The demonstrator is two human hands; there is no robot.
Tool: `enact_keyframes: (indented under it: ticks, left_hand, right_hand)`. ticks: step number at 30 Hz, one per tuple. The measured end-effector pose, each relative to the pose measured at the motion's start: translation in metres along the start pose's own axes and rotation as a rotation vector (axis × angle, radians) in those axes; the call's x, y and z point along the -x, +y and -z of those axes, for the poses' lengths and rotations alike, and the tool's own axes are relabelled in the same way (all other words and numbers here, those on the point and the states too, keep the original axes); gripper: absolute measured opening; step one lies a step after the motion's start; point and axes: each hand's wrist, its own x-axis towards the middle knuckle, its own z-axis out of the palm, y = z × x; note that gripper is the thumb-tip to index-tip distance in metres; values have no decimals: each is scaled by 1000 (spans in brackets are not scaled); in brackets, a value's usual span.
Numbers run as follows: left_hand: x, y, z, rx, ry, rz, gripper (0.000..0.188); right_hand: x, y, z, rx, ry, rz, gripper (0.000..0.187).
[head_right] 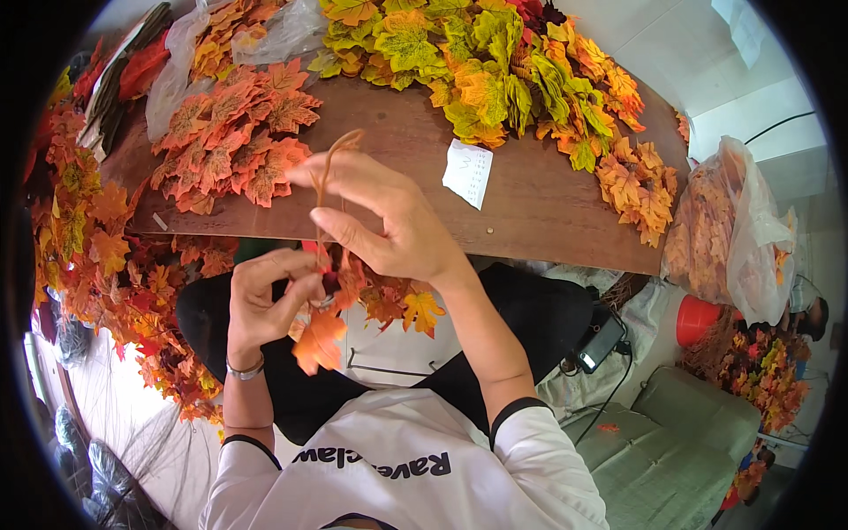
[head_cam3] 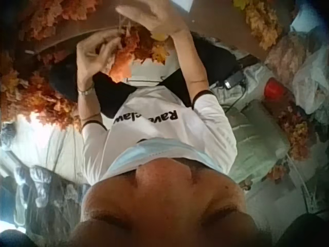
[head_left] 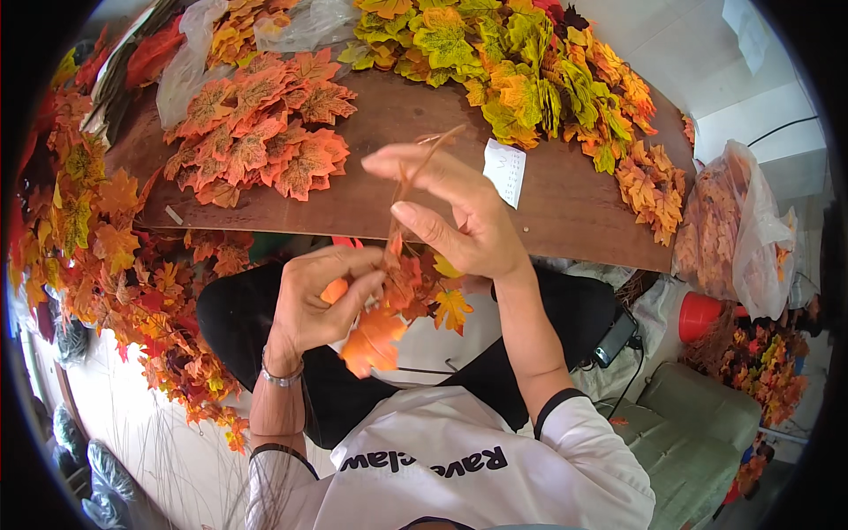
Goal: The recorder is manually attaching individual artificial maple leaves to a plastic branch structure to create decorative foliage.
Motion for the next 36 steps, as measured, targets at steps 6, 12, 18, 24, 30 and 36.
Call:
enact_keyframes:
  ticks: [6, 12, 18, 24, 30, 36]
  left_hand:
    - [13, -1, 8, 858, -255, 105, 14]
    - [9, -9, -6, 1123, -113, 62, 12]
    - [0, -7, -12, 1163, -102, 157, 12]
    - [-4, -3, -10, 975, -290, 303, 9]
    - [-13, -3, -15, 991, -278, 317, 10]
    - [-19, -7, -19, 1000, -234, 328, 11]
  right_hand:
    - [-11, 19, -24, -673, 87, -92, 44]
    - [28, 14, -70, -1017, 34, -585, 30]
    - [68, 1, -44, -344, -442, -442, 28]
    - [88, -53, 45, -272, -768, -266, 32]
    - [49, 6, 146, -21, 46, -448, 22]
    - [-2, 143, 176, 655, 302, -342, 14]
